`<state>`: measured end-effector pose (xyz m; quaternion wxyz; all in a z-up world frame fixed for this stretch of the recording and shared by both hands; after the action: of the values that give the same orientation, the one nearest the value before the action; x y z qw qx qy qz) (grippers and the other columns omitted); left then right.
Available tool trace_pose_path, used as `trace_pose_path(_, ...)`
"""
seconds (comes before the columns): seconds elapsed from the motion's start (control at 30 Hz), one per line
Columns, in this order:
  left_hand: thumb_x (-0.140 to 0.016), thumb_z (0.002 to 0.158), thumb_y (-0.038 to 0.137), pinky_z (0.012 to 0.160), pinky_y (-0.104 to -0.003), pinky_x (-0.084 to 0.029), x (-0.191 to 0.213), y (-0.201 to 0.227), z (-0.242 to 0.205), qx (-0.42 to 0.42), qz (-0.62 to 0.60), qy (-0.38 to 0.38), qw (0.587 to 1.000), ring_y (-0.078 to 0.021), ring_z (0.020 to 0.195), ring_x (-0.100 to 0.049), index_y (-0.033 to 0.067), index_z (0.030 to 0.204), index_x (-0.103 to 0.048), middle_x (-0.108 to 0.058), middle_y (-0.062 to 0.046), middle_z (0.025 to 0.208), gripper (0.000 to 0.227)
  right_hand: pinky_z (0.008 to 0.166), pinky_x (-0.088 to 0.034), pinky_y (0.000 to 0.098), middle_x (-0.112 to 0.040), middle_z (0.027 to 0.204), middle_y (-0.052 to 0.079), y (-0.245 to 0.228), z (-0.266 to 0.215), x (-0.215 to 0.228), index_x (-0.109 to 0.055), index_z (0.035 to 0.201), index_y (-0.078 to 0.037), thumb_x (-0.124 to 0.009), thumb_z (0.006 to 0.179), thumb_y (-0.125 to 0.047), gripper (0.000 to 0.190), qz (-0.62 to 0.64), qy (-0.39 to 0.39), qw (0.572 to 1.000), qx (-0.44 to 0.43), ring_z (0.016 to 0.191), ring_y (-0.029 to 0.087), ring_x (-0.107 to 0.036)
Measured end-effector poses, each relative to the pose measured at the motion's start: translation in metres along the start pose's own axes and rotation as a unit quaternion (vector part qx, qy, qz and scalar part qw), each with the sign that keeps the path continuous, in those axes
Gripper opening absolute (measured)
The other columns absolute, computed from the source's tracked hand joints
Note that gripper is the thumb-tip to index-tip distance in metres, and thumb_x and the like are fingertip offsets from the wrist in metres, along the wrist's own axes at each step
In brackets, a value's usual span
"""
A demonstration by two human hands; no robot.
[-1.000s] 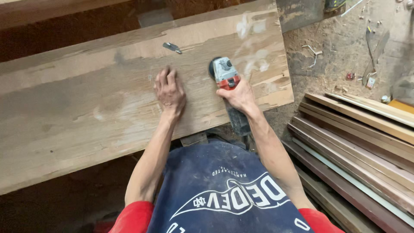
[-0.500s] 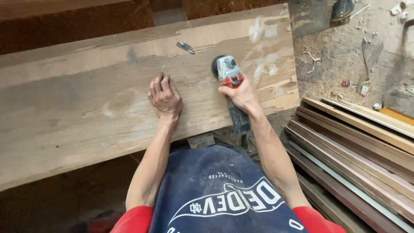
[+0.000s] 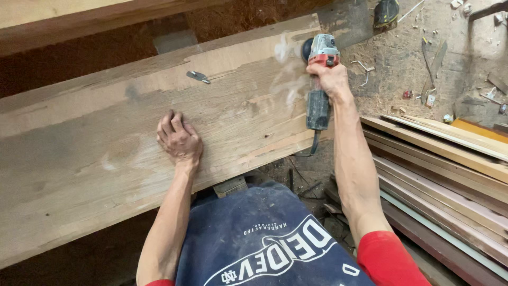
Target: The person uses a handheld electric sander to smooth the surface of a large wooden plank. They move the sander back and forth across the plank while holding it steady with the other hand, working along the length of the board.
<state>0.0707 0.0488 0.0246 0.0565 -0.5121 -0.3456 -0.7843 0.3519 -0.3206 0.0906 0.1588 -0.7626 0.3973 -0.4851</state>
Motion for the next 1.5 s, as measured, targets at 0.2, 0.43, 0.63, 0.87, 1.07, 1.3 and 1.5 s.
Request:
trace_pose_path(0.2, -0.064, 0.100, 0.013, 0.112, -0.049, -0.039, 0.002, 0.000, 0.001, 0.005, -0.009, -0.002, 1.000, -0.0336, 0.133, -0.051, 0.0096, 0.123, -0.066, -0.060, -0.012, 0.140, 0.024, 0.070, -0.055, 0.0291, -0.076, 0.088, 0.004, -0.014, -0.022, -0.041, -0.081, 0.094, -0.009, -0.084, 0.066, -0.027, 0.034, -0.016, -0.070, 0.994, 0.081, 0.077, 0.014, -0.070)
trace_pose_path(0.43, -0.064, 0.101, 0.013, 0.112, -0.049, -0.039, 0.003, 0.003, 0.003, -0.001, -0.001, 0.007, 1.000, -0.0336, 0.132, -0.052, 0.0094, 0.123, -0.066, -0.060, -0.012, 0.138, 0.022, 0.073, -0.057, 0.0296, -0.078, 0.085, 0.004, -0.018, -0.007, -0.017, -0.080, 0.089, -0.009, -0.084, 0.063, -0.033, 0.036, -0.010, -0.008, 0.999, 0.040, 0.079, 0.014, -0.073)
trace_pose_path(0.63, -0.064, 0.097, 0.013, 0.111, -0.050, -0.038, 0.000, 0.001, -0.001, 0.001, 0.009, 0.005, 1.000, -0.0337, 0.131, -0.052, 0.0087, 0.123, -0.066, -0.061, -0.012, 0.137, 0.026, 0.074, -0.055, 0.0283, -0.077, 0.086, 0.005, -0.019, -0.010, -0.016, -0.080, 0.091, -0.009, -0.084, 0.065, -0.034, 0.036, -0.051, -0.015, 0.994, 0.097, 0.080, 0.014, -0.072)
trace_pose_path(0.87, -0.065, 0.097, 0.015, 0.110, -0.049, -0.040, -0.001, 0.000, -0.003, 0.008, 0.014, 0.012, 1.000, -0.0327, 0.130, -0.053, 0.0108, 0.119, -0.068, -0.061, -0.010, 0.136, 0.023, 0.073, -0.056, 0.0318, -0.077, 0.091, 0.009, -0.014, 0.002, -0.014, -0.078, 0.093, -0.006, -0.083, 0.065, -0.032, 0.038, 0.003, -0.007, 0.999, 0.051, 0.079, 0.017, -0.071)
trace_pose_path(1.07, -0.065, 0.097, 0.015, 0.110, -0.049, -0.041, 0.000, 0.001, -0.001, 0.001, 0.010, 0.015, 1.000, -0.0329, 0.129, -0.053, 0.0106, 0.118, -0.069, -0.062, -0.011, 0.135, 0.022, 0.075, -0.056, 0.0329, -0.075, 0.097, 0.011, -0.036, 0.022, -0.057, -0.075, 0.107, -0.004, -0.083, 0.070, -0.036, 0.049, -0.055, -0.089, 0.991, 0.080, 0.083, 0.018, -0.069)
trace_pose_path(1.3, -0.067, 0.096, 0.014, 0.109, -0.049, -0.042, 0.005, 0.006, 0.001, 0.004, 0.019, 0.018, 1.000, -0.0337, 0.128, -0.055, 0.0117, 0.118, -0.069, -0.063, -0.010, 0.135, 0.023, 0.070, -0.058, 0.0334, -0.072, 0.098, 0.009, -0.028, 0.057, -0.004, -0.070, 0.111, -0.005, -0.082, 0.070, -0.030, 0.050, 0.004, -0.035, 0.999, -0.018, 0.079, 0.017, -0.068)
trace_pose_path(1.5, -0.068, 0.093, 0.015, 0.108, -0.050, -0.043, -0.001, -0.003, 0.002, 0.007, 0.006, 0.021, 1.000, -0.0340, 0.126, -0.054, 0.0117, 0.119, -0.067, -0.061, -0.011, 0.133, 0.027, 0.067, -0.055, 0.0287, -0.073, 0.090, 0.003, 0.004, 0.018, 0.020, -0.076, 0.099, -0.007, -0.082, 0.075, -0.019, 0.027, 0.040, -0.030, 0.996, 0.077, 0.074, 0.012, -0.067)
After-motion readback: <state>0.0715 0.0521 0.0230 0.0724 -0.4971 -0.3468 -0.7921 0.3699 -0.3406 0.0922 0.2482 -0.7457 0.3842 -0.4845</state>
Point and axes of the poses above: each hand's wrist, its own z-axis towards the middle knuckle, its own x-axis out of the back of the hand, y = z × x, the point moved 9 cm from there along z, towards the middle knuckle
